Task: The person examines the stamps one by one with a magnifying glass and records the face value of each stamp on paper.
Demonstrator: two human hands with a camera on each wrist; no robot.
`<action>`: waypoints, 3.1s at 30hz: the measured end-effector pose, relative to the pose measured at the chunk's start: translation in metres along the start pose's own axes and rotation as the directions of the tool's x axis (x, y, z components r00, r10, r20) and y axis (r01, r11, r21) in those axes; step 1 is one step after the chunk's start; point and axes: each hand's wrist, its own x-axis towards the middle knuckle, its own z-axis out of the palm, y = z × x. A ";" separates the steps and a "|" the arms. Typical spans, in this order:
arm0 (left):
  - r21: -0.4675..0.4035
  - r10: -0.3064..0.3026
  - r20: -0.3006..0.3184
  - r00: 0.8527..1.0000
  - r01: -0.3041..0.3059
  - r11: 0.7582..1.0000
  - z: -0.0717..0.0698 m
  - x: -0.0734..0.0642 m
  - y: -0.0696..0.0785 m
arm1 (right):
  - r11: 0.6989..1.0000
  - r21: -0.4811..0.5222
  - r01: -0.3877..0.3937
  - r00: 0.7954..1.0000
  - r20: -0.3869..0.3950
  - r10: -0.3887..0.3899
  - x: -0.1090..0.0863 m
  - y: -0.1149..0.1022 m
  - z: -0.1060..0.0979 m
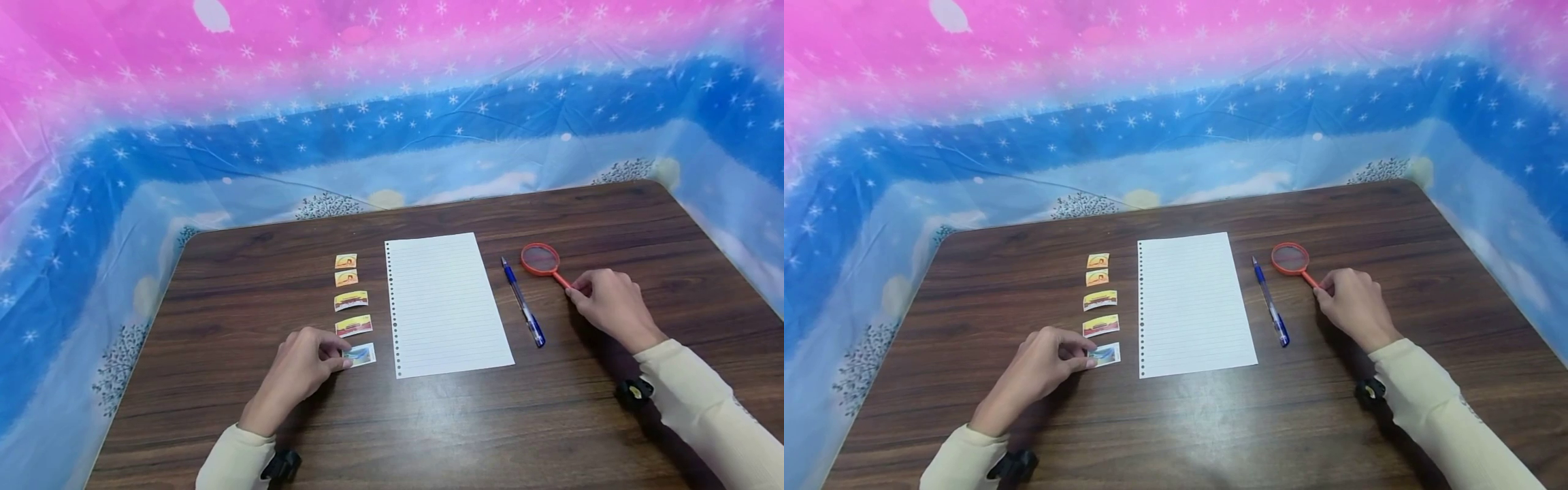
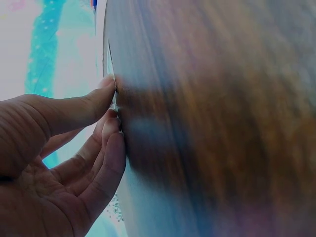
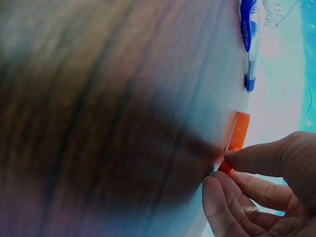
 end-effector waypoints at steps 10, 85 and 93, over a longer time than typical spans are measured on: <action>0.037 0.036 -0.011 0.999 -0.035 0.999 -0.001 -0.002 0.001 | 1.000 -0.007 -0.018 1.000 0.016 0.018 0.000 0.000 0.002; 0.303 0.376 0.379 0.845 -0.498 0.812 0.040 0.028 0.067 | 0.994 0.050 0.093 0.995 0.039 -0.095 -0.003 -0.060 0.026; 0.302 0.379 0.376 0.846 -0.499 0.812 0.040 0.028 0.066 | 0.996 0.053 0.072 0.997 0.033 -0.074 -0.001 -0.060 0.021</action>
